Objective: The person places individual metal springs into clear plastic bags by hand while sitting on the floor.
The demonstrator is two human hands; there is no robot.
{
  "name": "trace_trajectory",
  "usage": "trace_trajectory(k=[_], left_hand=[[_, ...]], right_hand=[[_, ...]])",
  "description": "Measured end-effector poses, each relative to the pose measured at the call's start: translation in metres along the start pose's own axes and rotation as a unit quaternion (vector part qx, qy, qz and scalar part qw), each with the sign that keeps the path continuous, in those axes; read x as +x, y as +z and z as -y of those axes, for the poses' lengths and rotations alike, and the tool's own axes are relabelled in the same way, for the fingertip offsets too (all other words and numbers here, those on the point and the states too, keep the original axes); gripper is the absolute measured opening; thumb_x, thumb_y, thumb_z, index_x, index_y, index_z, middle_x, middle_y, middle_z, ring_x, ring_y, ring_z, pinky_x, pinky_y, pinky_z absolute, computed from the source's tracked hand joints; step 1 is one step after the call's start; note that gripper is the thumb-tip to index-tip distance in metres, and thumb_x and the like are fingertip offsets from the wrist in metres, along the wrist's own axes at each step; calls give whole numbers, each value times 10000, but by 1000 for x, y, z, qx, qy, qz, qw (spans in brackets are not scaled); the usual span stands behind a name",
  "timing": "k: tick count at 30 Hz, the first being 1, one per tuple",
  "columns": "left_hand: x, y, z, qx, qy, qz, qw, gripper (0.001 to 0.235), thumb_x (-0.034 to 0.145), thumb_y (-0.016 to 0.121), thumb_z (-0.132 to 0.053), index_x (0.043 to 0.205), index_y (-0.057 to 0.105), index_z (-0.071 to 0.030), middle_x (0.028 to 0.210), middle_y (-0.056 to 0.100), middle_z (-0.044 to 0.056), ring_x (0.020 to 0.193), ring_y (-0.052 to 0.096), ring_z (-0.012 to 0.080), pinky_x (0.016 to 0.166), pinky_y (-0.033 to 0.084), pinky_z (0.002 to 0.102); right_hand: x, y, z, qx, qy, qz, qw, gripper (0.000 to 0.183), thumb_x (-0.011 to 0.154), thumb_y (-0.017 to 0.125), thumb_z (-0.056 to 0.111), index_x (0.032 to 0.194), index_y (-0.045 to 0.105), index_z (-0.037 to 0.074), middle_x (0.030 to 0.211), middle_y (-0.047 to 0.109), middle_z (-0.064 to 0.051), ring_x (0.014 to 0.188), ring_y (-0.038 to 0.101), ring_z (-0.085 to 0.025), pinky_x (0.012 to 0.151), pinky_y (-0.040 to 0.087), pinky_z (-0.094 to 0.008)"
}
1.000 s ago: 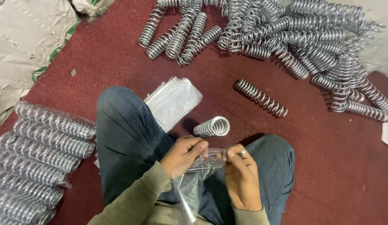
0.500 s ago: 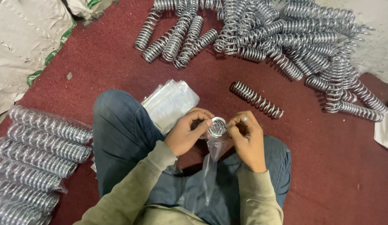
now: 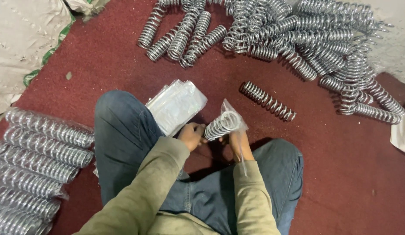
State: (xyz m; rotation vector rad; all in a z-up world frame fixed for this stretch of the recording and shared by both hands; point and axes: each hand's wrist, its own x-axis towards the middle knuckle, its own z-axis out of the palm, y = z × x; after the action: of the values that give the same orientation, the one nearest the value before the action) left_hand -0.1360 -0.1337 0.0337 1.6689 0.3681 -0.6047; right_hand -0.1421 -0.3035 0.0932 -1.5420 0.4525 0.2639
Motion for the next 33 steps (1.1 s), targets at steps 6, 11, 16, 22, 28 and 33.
trace_trajectory(k=[6,11,16,22,28,33], left_hand=[[-75,15,-46,-225,-7,-97,969,342,1058,499,-323,1126,630,-15,1026,672,160,826,734,218,772,633,308],[-82,23,-50,-364,-85,-109,921,517,997,634,-347,1359,552,12,1397,475,183,1155,642,264,1020,595,370],[-19,30,26,-302,-125,-80,941,428,1029,569,-345,1282,627,-5,1136,666,195,906,755,296,728,687,391],[-2,34,6,-259,-60,-129,955,344,1004,564,-222,1135,666,79,961,681,244,683,742,273,542,678,349],[-18,39,17,-252,-53,-196,946,348,1038,504,-220,1172,600,86,1357,420,139,696,740,259,653,678,309],[-35,19,-9,-167,-6,-167,972,303,1043,498,-142,1118,602,133,1105,604,269,867,758,347,672,704,357]], right_hand=[[9,-1,-23,-11,-75,15,997,393,920,693,33,1285,566,-36,1195,603,-249,1096,627,-343,955,547,-516],[10,-3,-28,-79,-184,22,980,95,927,753,100,983,697,48,833,654,-87,854,607,-182,849,513,-365],[15,-2,-49,-153,-109,22,982,402,877,744,78,1255,665,-34,1183,703,-288,1196,643,-386,1028,490,-524],[57,-15,-122,-180,-21,-32,983,504,832,745,115,1316,648,11,1168,725,-232,1124,689,-373,935,545,-540],[62,-19,-123,-280,-4,-59,958,440,834,727,217,1225,642,35,1123,742,-202,1104,702,-390,938,555,-543],[64,-3,-131,-342,6,-71,937,409,834,715,293,1157,638,53,1090,756,-180,1089,711,-403,940,562,-545]])
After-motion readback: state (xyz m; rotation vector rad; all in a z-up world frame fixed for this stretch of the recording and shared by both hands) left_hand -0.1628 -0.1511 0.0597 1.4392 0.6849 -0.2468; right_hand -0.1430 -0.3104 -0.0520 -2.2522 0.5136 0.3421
